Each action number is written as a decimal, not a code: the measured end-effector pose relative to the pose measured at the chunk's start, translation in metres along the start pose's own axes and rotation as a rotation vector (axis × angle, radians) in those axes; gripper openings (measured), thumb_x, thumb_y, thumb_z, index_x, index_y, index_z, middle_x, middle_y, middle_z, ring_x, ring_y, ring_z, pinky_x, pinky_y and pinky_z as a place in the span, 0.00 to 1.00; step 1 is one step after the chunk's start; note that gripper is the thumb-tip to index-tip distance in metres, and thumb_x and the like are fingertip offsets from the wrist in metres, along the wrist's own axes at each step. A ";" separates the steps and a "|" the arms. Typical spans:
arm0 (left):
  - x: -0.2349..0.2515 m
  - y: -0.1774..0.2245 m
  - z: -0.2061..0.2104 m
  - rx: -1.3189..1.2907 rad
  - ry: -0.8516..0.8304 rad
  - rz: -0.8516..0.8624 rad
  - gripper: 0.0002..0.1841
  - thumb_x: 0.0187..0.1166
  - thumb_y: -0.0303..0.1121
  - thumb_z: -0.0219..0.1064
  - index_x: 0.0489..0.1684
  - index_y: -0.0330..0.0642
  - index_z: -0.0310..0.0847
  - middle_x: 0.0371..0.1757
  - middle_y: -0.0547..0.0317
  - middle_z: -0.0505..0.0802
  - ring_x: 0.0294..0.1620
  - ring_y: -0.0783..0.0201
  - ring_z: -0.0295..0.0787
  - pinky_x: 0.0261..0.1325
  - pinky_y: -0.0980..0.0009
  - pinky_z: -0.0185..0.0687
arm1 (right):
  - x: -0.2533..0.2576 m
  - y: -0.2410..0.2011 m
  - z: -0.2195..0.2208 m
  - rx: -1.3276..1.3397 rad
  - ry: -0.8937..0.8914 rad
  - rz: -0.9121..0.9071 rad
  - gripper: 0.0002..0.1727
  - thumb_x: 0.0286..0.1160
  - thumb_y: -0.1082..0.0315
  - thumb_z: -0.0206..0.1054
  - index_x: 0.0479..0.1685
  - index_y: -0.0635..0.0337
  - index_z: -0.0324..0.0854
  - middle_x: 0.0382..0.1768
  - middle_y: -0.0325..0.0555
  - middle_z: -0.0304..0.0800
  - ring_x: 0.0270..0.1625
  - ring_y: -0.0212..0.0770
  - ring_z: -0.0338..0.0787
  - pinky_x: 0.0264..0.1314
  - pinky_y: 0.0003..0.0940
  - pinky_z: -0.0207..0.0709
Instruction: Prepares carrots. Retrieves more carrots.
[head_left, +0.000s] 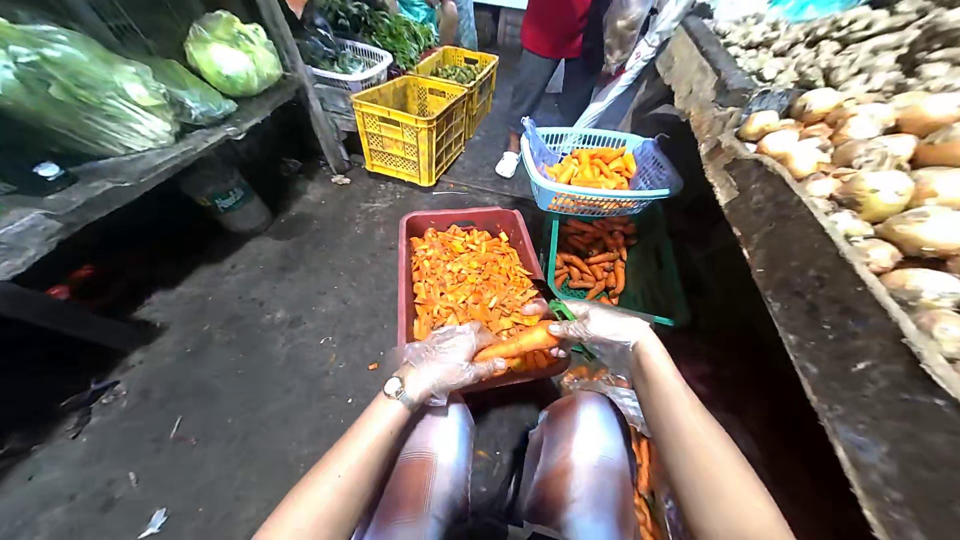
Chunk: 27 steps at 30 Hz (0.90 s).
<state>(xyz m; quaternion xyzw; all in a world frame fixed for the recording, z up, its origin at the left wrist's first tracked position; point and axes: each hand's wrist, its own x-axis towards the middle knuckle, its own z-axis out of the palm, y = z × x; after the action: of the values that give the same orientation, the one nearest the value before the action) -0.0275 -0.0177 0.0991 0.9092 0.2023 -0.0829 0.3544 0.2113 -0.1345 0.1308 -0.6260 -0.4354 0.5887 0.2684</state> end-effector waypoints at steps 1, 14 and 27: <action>0.001 0.000 -0.001 0.033 -0.008 -0.011 0.25 0.87 0.51 0.61 0.73 0.44 0.83 0.69 0.41 0.86 0.72 0.43 0.81 0.78 0.42 0.68 | 0.008 -0.001 -0.002 -0.023 -0.041 0.014 0.22 0.90 0.74 0.52 0.81 0.56 0.70 0.55 0.44 0.85 0.39 0.30 0.87 0.44 0.26 0.84; 0.015 -0.009 0.062 -1.341 0.337 -0.324 0.23 0.96 0.34 0.42 0.87 0.39 0.57 0.42 0.58 0.84 0.32 0.71 0.82 0.38 0.76 0.82 | 0.053 0.070 0.058 0.030 0.599 0.208 0.28 0.93 0.59 0.53 0.89 0.53 0.60 0.50 0.54 0.86 0.41 0.43 0.85 0.46 0.44 0.81; 0.021 -0.025 0.072 -1.165 0.284 -0.110 0.31 0.87 0.32 0.53 0.92 0.43 0.54 0.63 0.48 0.86 0.53 0.67 0.88 0.59 0.71 0.85 | 0.068 0.054 0.077 0.673 0.619 -0.146 0.19 0.93 0.62 0.55 0.76 0.54 0.70 0.32 0.37 0.84 0.19 0.24 0.72 0.20 0.18 0.68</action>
<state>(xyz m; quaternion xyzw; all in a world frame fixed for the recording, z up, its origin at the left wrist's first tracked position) -0.0194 -0.0430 0.0245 0.5556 0.3066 0.1456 0.7590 0.1437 -0.1157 0.0381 -0.6179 -0.1627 0.4623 0.6147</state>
